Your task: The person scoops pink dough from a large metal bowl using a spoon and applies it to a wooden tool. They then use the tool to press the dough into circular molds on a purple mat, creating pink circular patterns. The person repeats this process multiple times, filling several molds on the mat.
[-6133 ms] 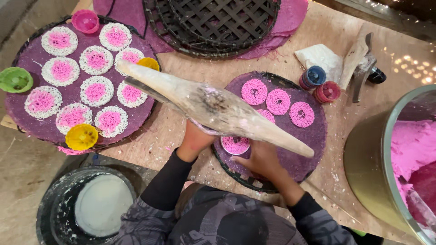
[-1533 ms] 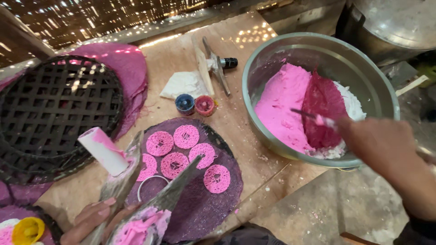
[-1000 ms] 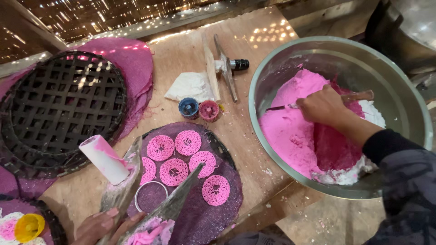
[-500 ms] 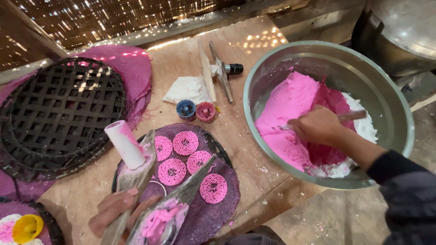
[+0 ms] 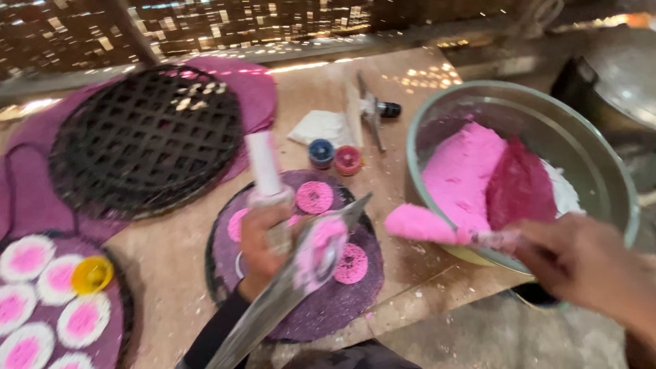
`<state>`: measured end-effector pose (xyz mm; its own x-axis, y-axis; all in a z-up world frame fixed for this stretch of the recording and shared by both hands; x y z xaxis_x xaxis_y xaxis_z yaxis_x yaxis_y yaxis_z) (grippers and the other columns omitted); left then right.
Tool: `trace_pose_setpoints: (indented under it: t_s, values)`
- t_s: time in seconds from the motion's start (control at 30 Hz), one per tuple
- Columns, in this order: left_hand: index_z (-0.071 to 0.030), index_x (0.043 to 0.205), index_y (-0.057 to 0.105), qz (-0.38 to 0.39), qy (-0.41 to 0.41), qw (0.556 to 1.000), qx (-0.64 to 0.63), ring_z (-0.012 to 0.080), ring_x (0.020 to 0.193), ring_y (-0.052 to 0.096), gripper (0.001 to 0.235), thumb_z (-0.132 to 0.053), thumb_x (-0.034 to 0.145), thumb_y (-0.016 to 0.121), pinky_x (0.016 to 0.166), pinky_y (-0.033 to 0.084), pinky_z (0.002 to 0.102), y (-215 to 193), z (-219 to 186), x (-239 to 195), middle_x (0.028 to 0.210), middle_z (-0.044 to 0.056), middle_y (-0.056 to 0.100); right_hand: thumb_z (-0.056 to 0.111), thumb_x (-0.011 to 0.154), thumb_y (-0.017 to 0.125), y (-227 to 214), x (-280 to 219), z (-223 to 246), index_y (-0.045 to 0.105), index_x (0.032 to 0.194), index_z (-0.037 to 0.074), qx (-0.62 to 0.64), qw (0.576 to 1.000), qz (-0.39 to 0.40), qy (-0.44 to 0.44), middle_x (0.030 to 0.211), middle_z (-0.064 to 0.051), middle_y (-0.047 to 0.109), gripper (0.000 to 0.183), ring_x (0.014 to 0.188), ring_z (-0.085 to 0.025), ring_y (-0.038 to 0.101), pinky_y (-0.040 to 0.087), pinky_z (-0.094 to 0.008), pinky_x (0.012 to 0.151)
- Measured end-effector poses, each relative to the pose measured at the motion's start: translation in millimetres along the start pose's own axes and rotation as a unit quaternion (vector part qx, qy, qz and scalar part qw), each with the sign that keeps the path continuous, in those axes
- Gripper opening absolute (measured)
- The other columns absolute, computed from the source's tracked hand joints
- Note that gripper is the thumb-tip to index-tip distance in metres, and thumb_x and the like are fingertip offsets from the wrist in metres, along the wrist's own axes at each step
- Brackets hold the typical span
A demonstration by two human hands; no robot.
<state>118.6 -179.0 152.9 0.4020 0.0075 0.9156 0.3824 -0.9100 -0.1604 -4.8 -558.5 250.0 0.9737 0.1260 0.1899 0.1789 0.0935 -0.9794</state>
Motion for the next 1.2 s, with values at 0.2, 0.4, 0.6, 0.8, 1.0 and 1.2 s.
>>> trace_pose_setpoints:
  t_s: [0.2,0.4,0.6,0.8,1.0,1.2]
  values:
    - [-0.006,0.093,0.065,0.073,0.074,0.993,0.063,0.0299,0.092,0.064,0.025,-0.011,0.080,0.086,0.076,0.051,0.044,-8.8,-22.9,11.7,0.101,0.008,0.062,0.034,0.086,0.070,3.0,27.5,99.5,0.079,0.097,0.025,0.035,0.997,-0.024,-0.069,0.071,0.000,0.074,0.017,0.056,-0.023,0.065,0.047,-0.038,0.056]
    - [-0.008,0.085,0.064,0.142,0.051,0.979,0.134,0.0302,0.097,0.062,0.015,-0.014,0.082,0.077,0.079,0.048,0.045,-29.4,-28.6,22.2,0.105,0.010,0.060,0.036,0.098,0.058,30.9,33.6,190.6,0.069,0.104,0.017,-0.175,0.977,-0.019,-0.117,0.071,0.003,0.063,0.022,0.063,-0.016,0.063,0.045,-0.036,0.063]
    - [-0.006,0.084,0.067,0.129,-0.059,0.979,0.145,0.0323,0.094,0.060,0.020,-0.020,0.077,0.080,0.077,0.047,0.047,-56.6,10.8,11.9,0.103,0.011,0.059,0.022,0.086,0.063,30.8,8.7,217.2,0.068,0.117,0.008,-0.168,0.953,-0.155,-0.197,0.080,0.000,0.066,0.034,0.068,-0.017,0.065,0.045,-0.036,0.065]
    - [-0.001,0.095,0.055,-0.035,-0.438,0.895,-0.071,0.0247,0.077,0.063,0.037,-0.025,0.091,0.084,0.069,0.054,0.037,-57.3,55.2,-14.9,0.093,0.015,0.062,0.020,0.087,0.076,39.9,25.6,196.5,0.079,0.100,0.013,0.026,0.967,-0.255,-0.010,0.066,-0.008,0.066,0.015,0.052,-0.024,0.057,0.042,-0.039,0.056]
    - [-0.002,0.123,0.049,-0.234,-0.243,0.938,-0.084,0.0182,0.099,0.064,0.046,-0.013,0.092,0.081,0.089,0.056,0.033,-25.4,37.2,-25.0,0.113,0.015,0.057,0.018,0.094,0.068,122.6,37.2,211.9,0.075,0.112,0.008,0.204,0.933,-0.296,0.006,0.079,-0.011,0.069,0.022,0.061,-0.022,0.062,0.048,-0.035,0.060]
    - [-0.005,0.112,0.055,-0.154,-0.300,0.935,0.111,0.0215,0.090,0.063,0.047,-0.018,0.081,0.088,0.078,0.055,0.036,-33.3,42.8,-7.3,0.101,0.010,0.059,0.017,0.084,0.075,175.3,20.3,178.0,0.082,0.102,0.008,0.271,0.943,-0.188,0.052,0.052,-0.007,0.063,0.021,0.047,-0.018,0.057,0.044,-0.035,0.051]
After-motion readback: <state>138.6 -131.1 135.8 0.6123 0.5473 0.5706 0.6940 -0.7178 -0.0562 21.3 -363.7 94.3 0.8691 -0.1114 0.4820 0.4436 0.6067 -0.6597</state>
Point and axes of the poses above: each hand's wrist, its own x-axis towards the middle knuckle, its own y-axis out of the palm, z = x × y, the point moved 3 cm from there along x, towards the middle knuckle
